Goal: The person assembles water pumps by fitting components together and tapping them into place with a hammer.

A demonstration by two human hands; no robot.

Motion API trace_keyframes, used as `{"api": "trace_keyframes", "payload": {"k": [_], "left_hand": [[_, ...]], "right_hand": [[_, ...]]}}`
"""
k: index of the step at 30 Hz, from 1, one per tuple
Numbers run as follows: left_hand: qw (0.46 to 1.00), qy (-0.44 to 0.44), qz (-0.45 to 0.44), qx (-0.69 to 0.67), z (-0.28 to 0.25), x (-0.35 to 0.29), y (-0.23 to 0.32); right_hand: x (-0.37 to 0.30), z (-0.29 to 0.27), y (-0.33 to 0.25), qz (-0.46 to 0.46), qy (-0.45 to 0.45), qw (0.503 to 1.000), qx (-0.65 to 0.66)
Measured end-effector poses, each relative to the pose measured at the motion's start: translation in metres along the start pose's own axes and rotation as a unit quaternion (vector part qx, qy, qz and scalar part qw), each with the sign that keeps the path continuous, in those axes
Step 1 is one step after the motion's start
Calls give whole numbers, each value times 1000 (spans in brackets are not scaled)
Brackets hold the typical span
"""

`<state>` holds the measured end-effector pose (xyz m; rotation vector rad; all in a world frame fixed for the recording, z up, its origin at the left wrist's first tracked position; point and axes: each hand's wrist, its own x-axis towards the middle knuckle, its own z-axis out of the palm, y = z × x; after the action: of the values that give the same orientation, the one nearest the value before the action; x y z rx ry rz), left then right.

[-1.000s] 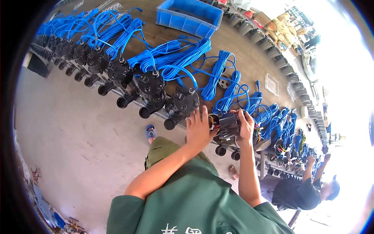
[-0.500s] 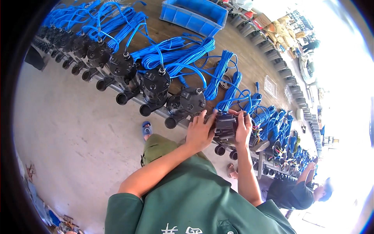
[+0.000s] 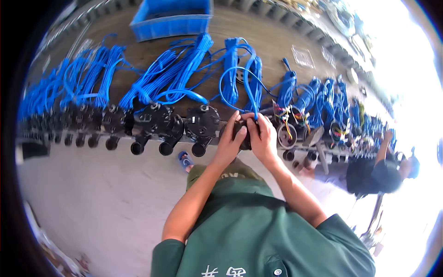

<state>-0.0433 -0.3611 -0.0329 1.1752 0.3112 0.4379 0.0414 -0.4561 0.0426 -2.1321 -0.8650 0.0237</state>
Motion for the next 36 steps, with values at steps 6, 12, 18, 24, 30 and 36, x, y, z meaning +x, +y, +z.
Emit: {"api": "trace_keyframes", "payload": {"k": [6, 12, 18, 24, 30, 36], "left_hand": [[996, -12, -82, 29, 12, 11, 22], [991, -36, -119, 53, 23, 20, 37], [997, 9, -52, 51, 22, 10, 24], [990, -33, -117, 74, 16, 23, 33], [990, -50, -77, 109, 13, 20, 32], [989, -54, -56, 123, 14, 22, 25]], "right_hand": [[-5, -103, 34, 152, 28, 983, 101], [-88, -182, 156, 239, 157, 895, -343], [-100, -188, 171, 261, 25, 865, -427], [-90, -198, 138, 341, 77, 883, -314], [-117, -166, 38, 422, 94, 887, 164], [-110, -131, 9, 427, -55, 887, 165]]}}
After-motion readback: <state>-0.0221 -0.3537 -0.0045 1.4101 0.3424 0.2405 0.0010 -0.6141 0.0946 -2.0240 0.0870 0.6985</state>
